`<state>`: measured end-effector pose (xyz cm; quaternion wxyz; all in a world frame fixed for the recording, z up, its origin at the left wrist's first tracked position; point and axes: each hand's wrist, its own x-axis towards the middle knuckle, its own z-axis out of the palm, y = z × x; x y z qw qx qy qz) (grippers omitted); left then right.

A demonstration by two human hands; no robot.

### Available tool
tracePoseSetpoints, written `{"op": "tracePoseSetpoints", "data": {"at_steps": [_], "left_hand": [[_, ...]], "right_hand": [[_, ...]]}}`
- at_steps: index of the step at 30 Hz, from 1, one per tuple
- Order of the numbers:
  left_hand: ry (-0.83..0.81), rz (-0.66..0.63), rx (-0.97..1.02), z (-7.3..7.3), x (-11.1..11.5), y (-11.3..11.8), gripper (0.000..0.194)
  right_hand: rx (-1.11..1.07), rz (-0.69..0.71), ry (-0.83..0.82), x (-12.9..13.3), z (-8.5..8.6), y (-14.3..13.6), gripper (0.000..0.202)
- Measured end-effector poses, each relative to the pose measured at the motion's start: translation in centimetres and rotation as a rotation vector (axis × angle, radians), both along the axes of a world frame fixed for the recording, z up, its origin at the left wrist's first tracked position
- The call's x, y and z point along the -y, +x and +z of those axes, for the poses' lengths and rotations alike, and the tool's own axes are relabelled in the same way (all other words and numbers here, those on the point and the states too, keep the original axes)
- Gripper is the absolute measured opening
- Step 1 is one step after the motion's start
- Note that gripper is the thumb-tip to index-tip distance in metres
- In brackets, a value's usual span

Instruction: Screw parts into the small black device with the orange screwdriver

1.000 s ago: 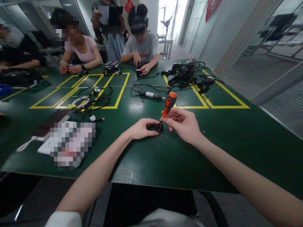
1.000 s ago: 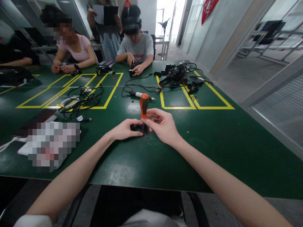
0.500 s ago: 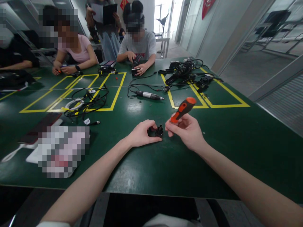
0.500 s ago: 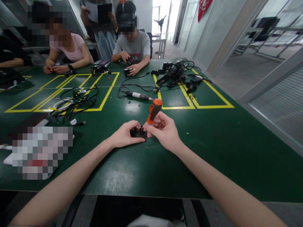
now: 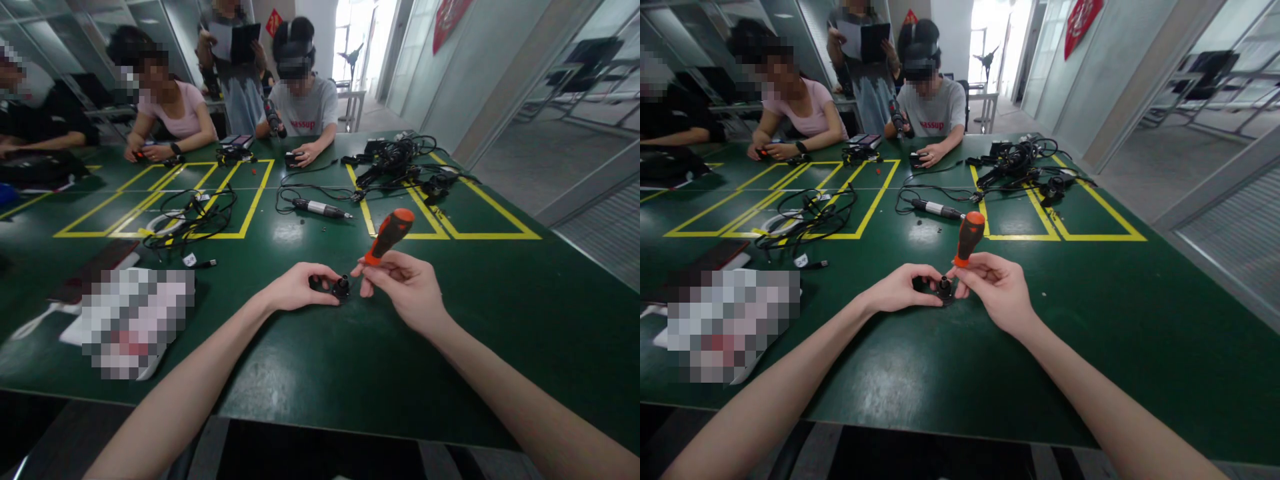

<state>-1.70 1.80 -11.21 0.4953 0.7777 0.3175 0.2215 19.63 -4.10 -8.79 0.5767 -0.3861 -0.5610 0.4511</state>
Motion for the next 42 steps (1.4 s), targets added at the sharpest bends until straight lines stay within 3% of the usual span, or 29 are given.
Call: {"op": "tracePoseSetpoints", "data": {"at_steps": [3,12,23,32,42], "left_hand": [[-0.009,0.026,0.005,0.05,0.17,0.14,0.033],[0.044,-0.019,-0.042,0.12,-0.02,-0.04,0.039],[0.163,-0.009,-0.056,-0.19,0.21,0.26,0.036],[0.041,-0.001,-0.034,0.11,0.12,0.23,0.04],[0.066,0.03,-0.038,0.07,0.16,0.3,0.033]], "right_hand": [[-0.012,0.06,0.021,0.07,-0.27,-0.09,0.034],[0.07,0.029,0.034,0.21,-0.18,-0.13,0.034],[0.018,0.067,0.04,-0.03,-0.45,-0.24,0.041],[0.097,-0.036,0.054,0.08,-0.1,-0.16,0.041],[-0.007,0.086,0.057,0.03,-0.51,-0.23,0.037]]}}
